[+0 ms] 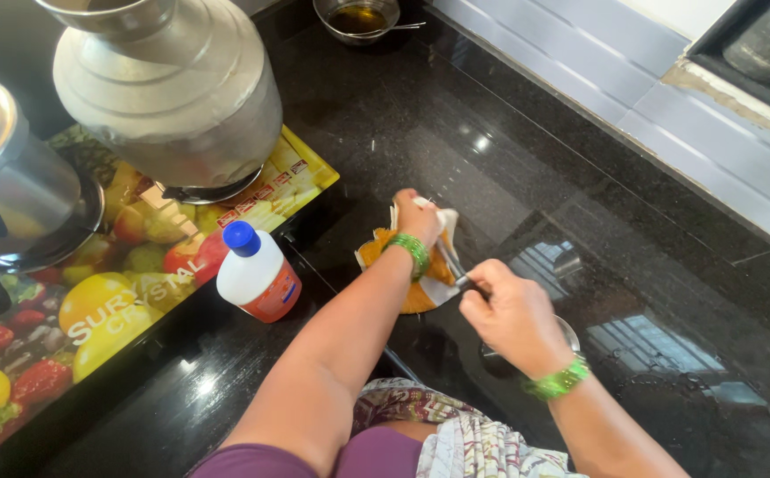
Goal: The person wipes a black kitchen countertop and a glass stovetop with a cloth. They remove a metal grate from the burner, wipe around it, and then replace it. The person also moves a red basin of utensils and a small metal bowl while continuing to wipe the countertop.
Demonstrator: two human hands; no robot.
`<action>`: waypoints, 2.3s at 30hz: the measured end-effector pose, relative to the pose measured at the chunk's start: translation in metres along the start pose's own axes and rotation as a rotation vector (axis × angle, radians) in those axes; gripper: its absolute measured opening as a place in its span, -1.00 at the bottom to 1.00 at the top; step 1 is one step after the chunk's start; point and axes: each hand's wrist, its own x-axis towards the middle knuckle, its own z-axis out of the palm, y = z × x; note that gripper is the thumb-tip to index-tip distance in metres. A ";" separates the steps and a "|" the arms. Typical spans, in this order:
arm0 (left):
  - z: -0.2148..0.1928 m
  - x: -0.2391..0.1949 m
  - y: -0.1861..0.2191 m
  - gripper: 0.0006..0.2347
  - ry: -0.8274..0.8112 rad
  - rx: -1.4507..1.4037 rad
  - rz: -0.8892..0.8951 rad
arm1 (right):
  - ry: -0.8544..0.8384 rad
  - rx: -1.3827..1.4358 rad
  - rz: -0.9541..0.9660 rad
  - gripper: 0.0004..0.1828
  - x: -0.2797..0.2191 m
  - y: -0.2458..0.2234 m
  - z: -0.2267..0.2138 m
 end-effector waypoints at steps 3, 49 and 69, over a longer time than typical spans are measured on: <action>-0.024 -0.020 0.034 -0.40 -0.201 0.399 -0.139 | 0.060 -0.007 0.119 -0.77 0.001 -0.001 -0.015; -0.470 -0.322 0.049 -0.76 1.226 1.146 0.619 | -0.154 0.205 -0.676 -0.76 -0.057 -0.108 0.117; -0.213 -0.153 0.094 -0.46 0.141 0.233 0.527 | 0.549 -0.312 -0.163 -0.78 -0.108 0.048 -0.058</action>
